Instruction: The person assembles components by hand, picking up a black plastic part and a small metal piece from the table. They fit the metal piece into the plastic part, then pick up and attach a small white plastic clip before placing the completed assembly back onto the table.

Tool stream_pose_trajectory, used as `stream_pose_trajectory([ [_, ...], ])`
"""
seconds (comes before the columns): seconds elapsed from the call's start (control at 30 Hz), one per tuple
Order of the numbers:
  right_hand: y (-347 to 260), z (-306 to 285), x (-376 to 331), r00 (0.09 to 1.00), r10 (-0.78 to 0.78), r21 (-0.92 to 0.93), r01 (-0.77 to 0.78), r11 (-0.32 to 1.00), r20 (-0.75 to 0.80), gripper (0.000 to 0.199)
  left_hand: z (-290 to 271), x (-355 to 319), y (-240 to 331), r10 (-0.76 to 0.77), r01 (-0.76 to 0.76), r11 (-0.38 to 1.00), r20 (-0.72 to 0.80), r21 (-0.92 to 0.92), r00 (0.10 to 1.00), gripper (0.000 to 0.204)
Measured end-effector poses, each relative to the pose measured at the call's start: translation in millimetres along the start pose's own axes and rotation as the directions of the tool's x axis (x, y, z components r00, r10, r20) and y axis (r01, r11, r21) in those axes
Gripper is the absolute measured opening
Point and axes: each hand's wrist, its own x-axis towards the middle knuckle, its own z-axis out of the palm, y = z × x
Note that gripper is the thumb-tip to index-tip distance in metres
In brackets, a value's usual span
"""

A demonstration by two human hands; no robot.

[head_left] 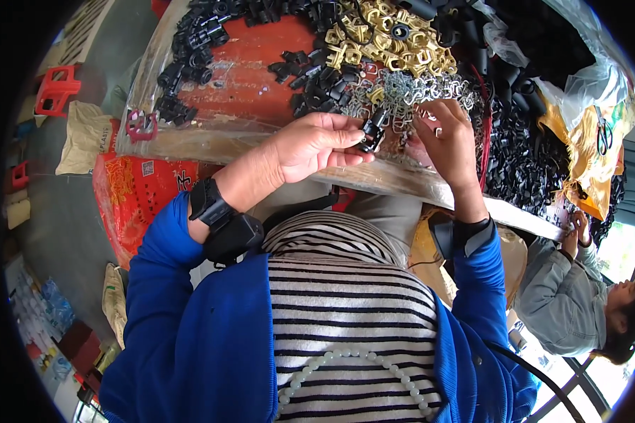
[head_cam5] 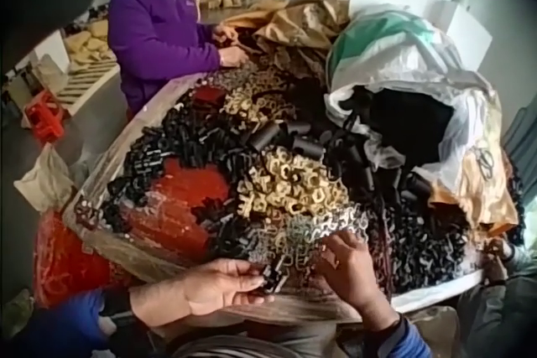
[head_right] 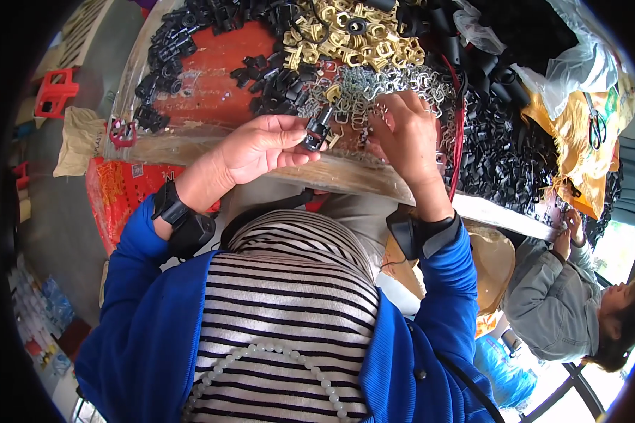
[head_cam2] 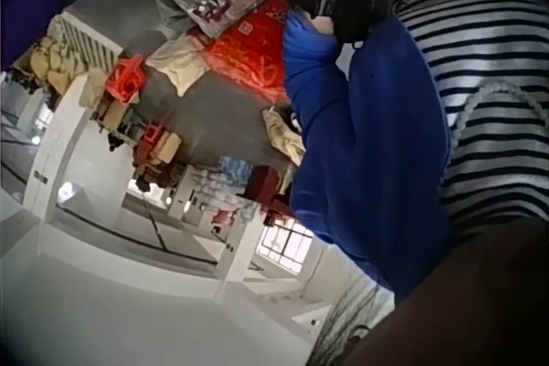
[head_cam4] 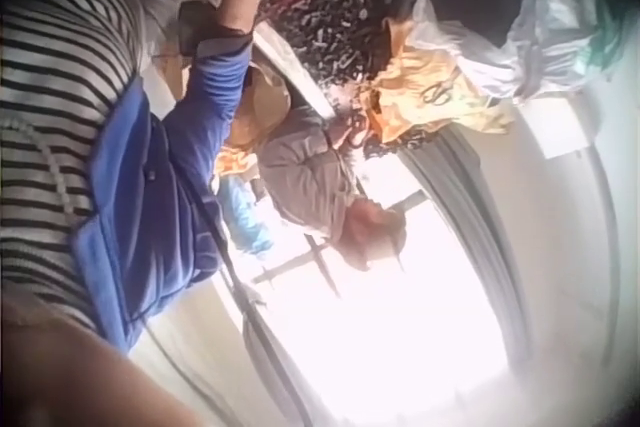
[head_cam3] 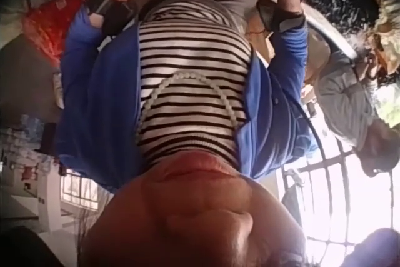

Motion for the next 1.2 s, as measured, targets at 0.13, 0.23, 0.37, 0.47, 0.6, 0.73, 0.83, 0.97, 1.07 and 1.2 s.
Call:
stream_pose_trajectory([
  [0.13,26.0,14.1,14.9,0.999,-0.048,-0.322,0.039,0.946,-0.018,0.009,0.0,8.8,5.3,-0.024,0.023,0.999,-0.016,-0.035,1.0,0.019],
  [0.23,32.6,22.3,17.7,1.0,-0.013,-0.247,0.016,0.969,0.013,0.009,-5.6,12.1,5.0,-0.021,0.021,1.0,-0.004,-0.02,1.0,0.023],
  [0.37,41.5,25.6,15.9,0.998,-0.025,-0.057,0.022,0.998,-0.06,0.01,-6.2,10.2,2.6,-0.006,0.006,1.0,0.0,-0.012,1.0,0.024],
  [0.47,41.1,16.1,11.2,0.992,0.106,0.128,-0.097,0.987,-0.068,0.011,-2.1,5.3,-0.2,0.016,-0.016,1.0,-0.002,-0.024,1.0,0.02],
  [0.6,37.8,9.6,2.5,0.918,0.385,0.541,-0.372,0.754,0.096,0.011,6.1,-5.5,-4.2,0.051,-0.051,0.997,-0.01,-0.052,0.999,0.014],
  [0.73,29.9,8.0,-3.2,0.894,0.397,0.871,-0.352,0.342,0.206,0.012,12.5,-15.1,-8.4,0.076,-0.076,0.996,-0.007,-0.05,0.997,0.015],
  [0.83,23.1,4.5,-6.8,0.87,0.433,0.896,-0.367,0.252,0.235,0.012,14.0,-17.9,-10.4,0.092,-0.092,0.995,0.009,-0.042,0.996,0.015],
  [0.97,29.3,8.5,-7.2,0.877,0.435,0.885,-0.357,0.298,0.207,0.013,12.4,-16.2,-9.5,0.08,-0.079,0.996,0.018,-0.028,0.997,0.024],
  [1.07,36.0,11.0,-5.4,0.892,0.401,0.887,-0.345,0.305,0.209,0.012,11.3,-9.5,-6.6,0.054,-0.054,0.998,-0.006,-0.03,0.999,0.024],
  [1.2,36.3,8.6,0.5,0.876,0.403,0.889,-0.384,0.25,0.265,0.011,8.9,2.2,-0.9,0.051,-0.051,0.998,-0.002,-0.029,0.999,0.023],
])
